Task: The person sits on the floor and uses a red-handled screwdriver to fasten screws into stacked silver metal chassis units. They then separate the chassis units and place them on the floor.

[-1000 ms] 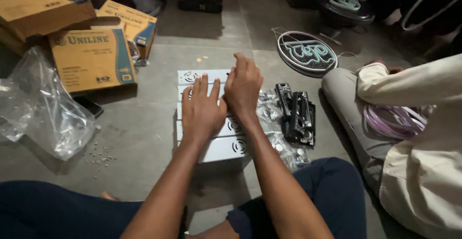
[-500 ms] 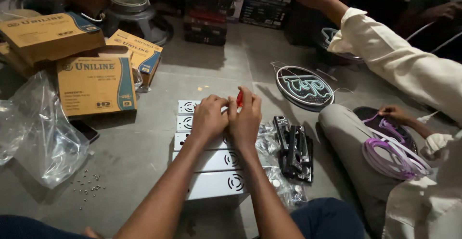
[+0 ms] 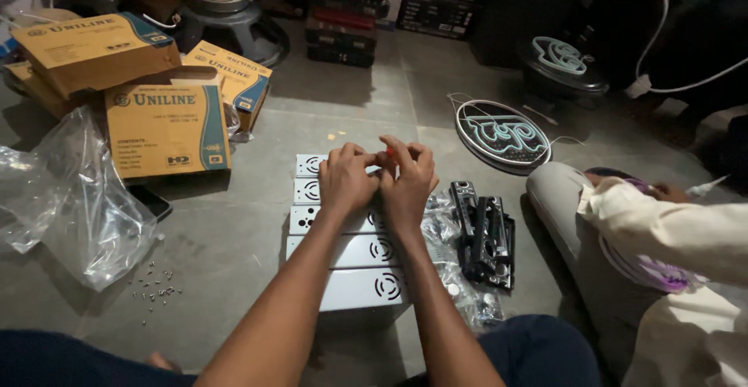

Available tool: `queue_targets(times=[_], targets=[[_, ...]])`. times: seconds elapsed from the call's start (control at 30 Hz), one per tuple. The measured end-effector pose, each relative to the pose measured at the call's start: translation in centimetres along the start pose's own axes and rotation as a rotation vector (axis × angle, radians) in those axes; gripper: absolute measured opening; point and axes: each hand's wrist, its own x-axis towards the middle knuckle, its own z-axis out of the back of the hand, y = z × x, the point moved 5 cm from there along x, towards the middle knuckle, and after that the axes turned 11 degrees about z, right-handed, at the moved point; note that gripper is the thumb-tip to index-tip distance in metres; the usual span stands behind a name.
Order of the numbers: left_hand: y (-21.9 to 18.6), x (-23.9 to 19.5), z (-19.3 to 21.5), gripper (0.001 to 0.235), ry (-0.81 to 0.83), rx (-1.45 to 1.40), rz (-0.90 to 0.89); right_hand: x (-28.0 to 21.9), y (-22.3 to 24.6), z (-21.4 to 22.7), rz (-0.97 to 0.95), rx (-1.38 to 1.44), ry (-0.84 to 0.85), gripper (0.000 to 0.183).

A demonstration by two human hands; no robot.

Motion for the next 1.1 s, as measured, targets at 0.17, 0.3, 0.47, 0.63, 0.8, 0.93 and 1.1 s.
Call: queue_targets(times=[0.17,0.3,0.47,0.63,0.8,0.93,1.1], targets=[[-1.2,0.5,0.5,0.023,0.056,0.065,0.096,0.2,-0.3,-0.2,-0.058,0.021,-0.015,0.043],[-1.7,0.7,0.5,0.024,0.068,0.075,0.147,-0.1,-0.9,0.1,-0.098,0.027,-0.035,0.028],[-1.5,-0.3,0.8,0.025,-0.027,0.040,0.045,0.1,-1.1,-0.4,-0.127,0.078,-0.025,0.033],[-1.7,-1.1,0.9,0.019,-0.101,-0.021,-0.013,0.1,-0.6,0.4,-0.063,0.007,-0.067,0.034],[-2.4,-1.6,1.9,0.023,-0.108,0.006,-0.082,0.5,0.4,0.9,-0.066,0.005,-0.028,0.039],[-3.1,-2.2,2.5,0.015,-0.105,0.040,-0.116,0.5,-0.2,2.5,-0.125,0.150,-0.209,0.031],[-4.4,-2.9,2.7,0.013,-0.131,0.116,-0.187,-0.6,-2.4,4.9,-0.304,0.315,-0.253,0.031]])
